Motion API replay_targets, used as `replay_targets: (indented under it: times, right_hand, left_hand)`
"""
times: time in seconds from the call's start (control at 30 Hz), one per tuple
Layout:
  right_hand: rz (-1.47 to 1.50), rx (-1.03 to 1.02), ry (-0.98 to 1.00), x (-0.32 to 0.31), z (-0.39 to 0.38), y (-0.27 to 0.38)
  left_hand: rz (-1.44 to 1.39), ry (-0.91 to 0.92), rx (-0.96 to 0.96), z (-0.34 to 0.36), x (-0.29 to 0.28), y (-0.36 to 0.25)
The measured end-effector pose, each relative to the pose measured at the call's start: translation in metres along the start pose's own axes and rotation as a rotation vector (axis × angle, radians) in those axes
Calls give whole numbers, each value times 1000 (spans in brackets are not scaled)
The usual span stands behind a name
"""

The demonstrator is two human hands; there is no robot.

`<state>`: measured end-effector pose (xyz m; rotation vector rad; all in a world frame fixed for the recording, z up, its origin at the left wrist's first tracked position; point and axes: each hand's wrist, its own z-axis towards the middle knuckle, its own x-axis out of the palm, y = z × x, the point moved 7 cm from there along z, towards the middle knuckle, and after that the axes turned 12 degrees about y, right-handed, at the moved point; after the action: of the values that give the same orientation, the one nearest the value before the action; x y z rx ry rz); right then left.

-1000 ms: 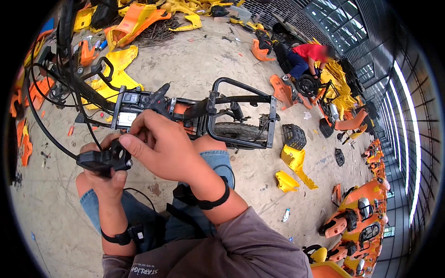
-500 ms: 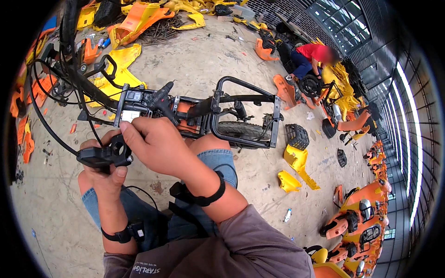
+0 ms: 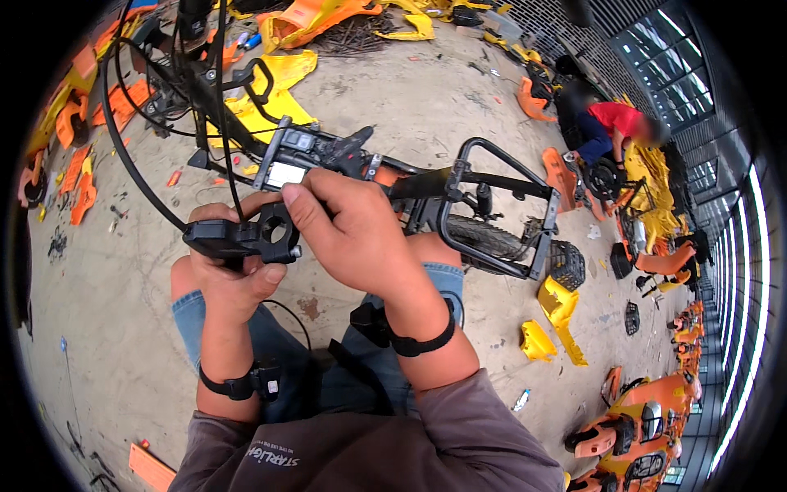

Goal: The person assembles a handlebar bracket on a motorcycle by hand and with a power drill. The person aligns the two halves of the bracket around the handlebar and inserts a screw, then uses a power drill to tighten it.

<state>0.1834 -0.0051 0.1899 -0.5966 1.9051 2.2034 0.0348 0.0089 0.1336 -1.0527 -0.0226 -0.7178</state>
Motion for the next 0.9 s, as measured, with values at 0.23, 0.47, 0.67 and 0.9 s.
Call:
replay_targets:
  times: [0.23, 0.47, 0.67, 0.9]
  right_hand:
    - [341, 226, -129, -29, 44, -72]
    - [-275, 521, -206, -41, 71, -298]
    - [-617, 775, -164, -4, 93, -315]
    - [-837, 649, -219, -6, 111, -381]
  left_hand:
    - [120, -8, 42, 1, -16, -7]
    - [143, -44, 18, 6, -38, -17]
    - [57, 18, 63, 1, -44, -7]
    - [59, 120, 121, 1, -34, 0]
